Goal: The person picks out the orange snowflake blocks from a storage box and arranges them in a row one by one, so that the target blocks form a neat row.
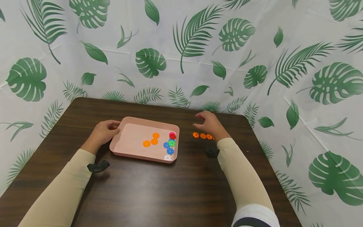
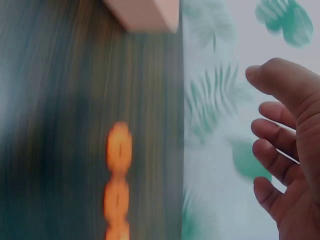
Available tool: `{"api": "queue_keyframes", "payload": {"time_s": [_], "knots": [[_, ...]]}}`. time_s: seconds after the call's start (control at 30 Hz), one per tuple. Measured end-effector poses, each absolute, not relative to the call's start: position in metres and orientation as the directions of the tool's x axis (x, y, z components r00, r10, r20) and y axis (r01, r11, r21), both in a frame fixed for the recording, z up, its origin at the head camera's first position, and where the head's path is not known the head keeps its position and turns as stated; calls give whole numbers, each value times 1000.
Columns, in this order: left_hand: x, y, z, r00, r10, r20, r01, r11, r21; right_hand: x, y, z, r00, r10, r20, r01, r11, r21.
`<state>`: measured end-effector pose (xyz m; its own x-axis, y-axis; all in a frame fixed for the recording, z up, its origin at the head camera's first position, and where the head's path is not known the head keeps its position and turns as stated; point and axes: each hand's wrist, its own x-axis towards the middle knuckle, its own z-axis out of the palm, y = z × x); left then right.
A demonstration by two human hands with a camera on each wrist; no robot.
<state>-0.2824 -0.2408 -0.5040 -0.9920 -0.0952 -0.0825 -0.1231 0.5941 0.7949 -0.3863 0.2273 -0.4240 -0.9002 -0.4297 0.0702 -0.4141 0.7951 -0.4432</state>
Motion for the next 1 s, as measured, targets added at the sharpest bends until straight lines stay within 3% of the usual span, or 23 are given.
{"api": "queue_keyframes", "payload": {"time_s": [0.2,0.5,0.83,1.0], "knots": [[-283,-242,-505,-991,-100,-84,-127,593,795,-387,162,-432,-846,-532,34,-502,773,-387],[-285,-242,-506,-993,-97,-69,-113,592,798,-384,94,-460,-765,-637,-94,-542,716,-439],[-285,-242,-506,-993,-98,-60,-107,593,798,-379,65,-472,-713,-663,-227,-515,716,-472],[-286,-244,-509,-993,-100,-57,-105,591,799,-374,58,-472,-680,-690,-249,-568,710,-417]]}}
